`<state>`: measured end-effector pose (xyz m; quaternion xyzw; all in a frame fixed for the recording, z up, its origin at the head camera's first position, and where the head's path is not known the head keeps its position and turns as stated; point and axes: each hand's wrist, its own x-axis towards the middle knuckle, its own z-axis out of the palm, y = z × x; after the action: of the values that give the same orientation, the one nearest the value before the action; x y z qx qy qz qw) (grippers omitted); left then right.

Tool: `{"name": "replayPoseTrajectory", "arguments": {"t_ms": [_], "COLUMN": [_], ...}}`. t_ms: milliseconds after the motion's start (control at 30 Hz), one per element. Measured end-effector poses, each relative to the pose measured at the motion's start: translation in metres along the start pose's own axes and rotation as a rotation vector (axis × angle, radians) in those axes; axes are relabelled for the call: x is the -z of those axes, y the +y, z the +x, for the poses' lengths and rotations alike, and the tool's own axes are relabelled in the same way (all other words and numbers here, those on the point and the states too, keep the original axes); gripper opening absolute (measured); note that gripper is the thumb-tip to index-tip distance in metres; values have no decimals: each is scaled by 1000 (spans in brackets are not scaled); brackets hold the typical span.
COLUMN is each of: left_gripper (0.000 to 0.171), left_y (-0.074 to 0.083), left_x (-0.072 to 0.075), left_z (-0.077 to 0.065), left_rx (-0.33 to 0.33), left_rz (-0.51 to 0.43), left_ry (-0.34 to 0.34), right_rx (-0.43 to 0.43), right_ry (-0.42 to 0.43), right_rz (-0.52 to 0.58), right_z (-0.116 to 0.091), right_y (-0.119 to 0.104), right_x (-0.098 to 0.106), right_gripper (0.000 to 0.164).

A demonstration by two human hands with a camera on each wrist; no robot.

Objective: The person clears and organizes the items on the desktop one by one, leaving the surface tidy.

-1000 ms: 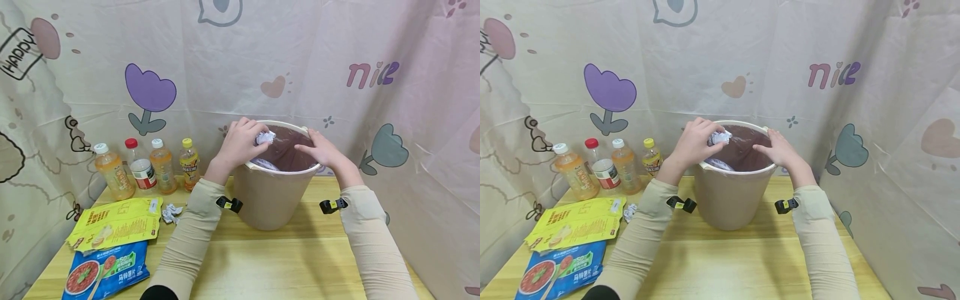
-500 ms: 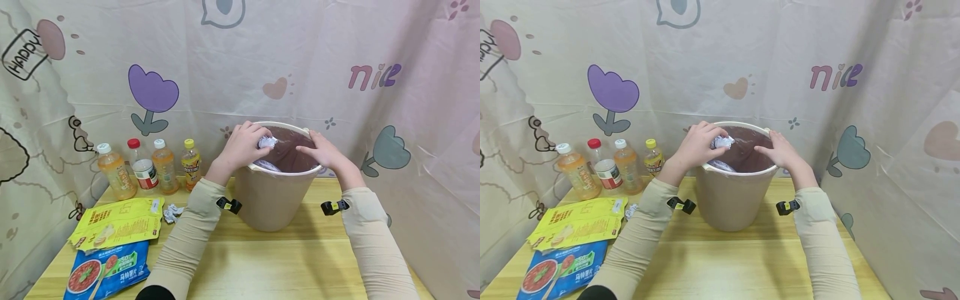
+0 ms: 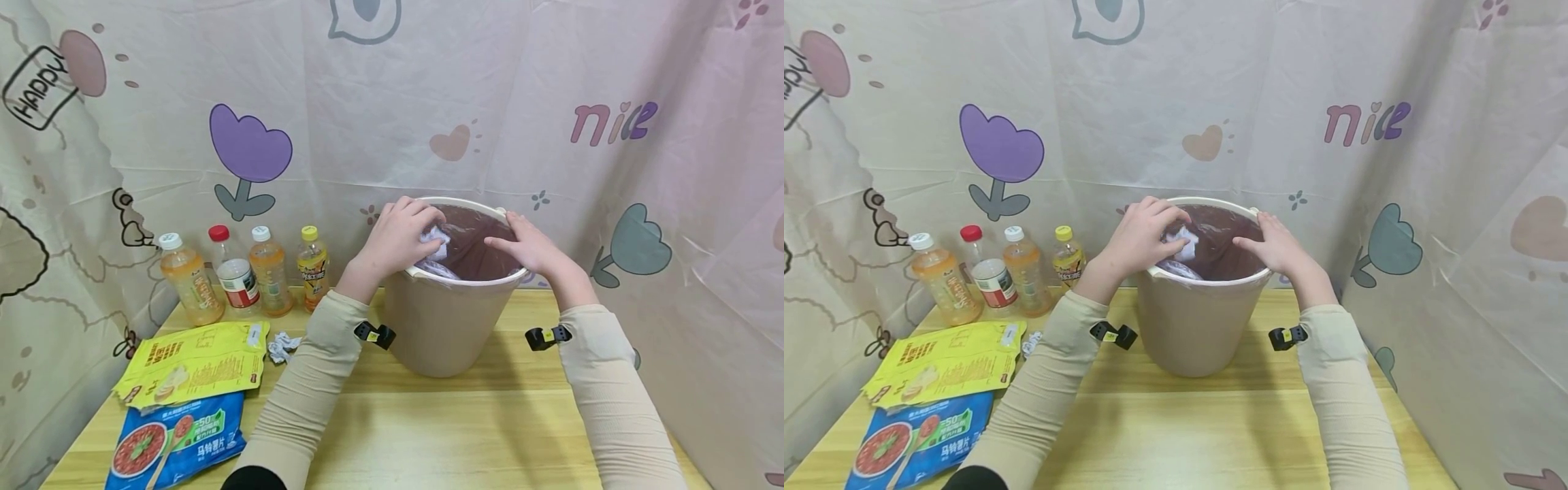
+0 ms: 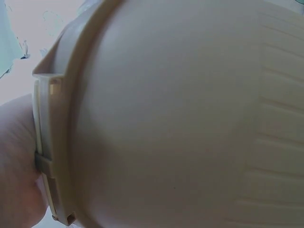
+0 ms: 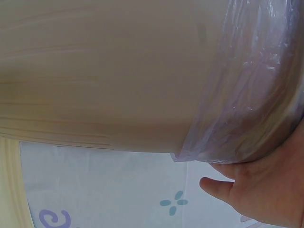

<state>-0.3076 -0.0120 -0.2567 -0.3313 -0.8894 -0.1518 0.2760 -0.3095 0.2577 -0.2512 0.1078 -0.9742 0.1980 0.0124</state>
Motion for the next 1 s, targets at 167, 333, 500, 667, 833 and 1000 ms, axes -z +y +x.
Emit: {"name": "replayPoseTrajectory", "arguments": {"t_ms": [167,333,500,667,833,1000], "left_gripper": [25,24,22,19,20,23], "left_y": [0,1,2,2,1,0], "left_x": [0,0,1,2,3,5], "left_z": [0,-1,-3,-5,-8,-13], "left_rx": [-8,-7,-7,-18,-20,-22], "left_rz": [4,9,47,90,113,120], "left_ry": [16,29,71,131,175,202], "right_rx": [-3,1,2,-2,-8,-7], "right_ry": [-2,4,0,2,11,5], "right_rz": [10,7,-2,-3,9,0], "right_z": [-1,0,0,0,-1,-1], "right_y": [-1,1,1,0,1,0], "right_x": [0,0,0,-1,0,0], "right_gripper": [90,90,90,89,89,89]}}
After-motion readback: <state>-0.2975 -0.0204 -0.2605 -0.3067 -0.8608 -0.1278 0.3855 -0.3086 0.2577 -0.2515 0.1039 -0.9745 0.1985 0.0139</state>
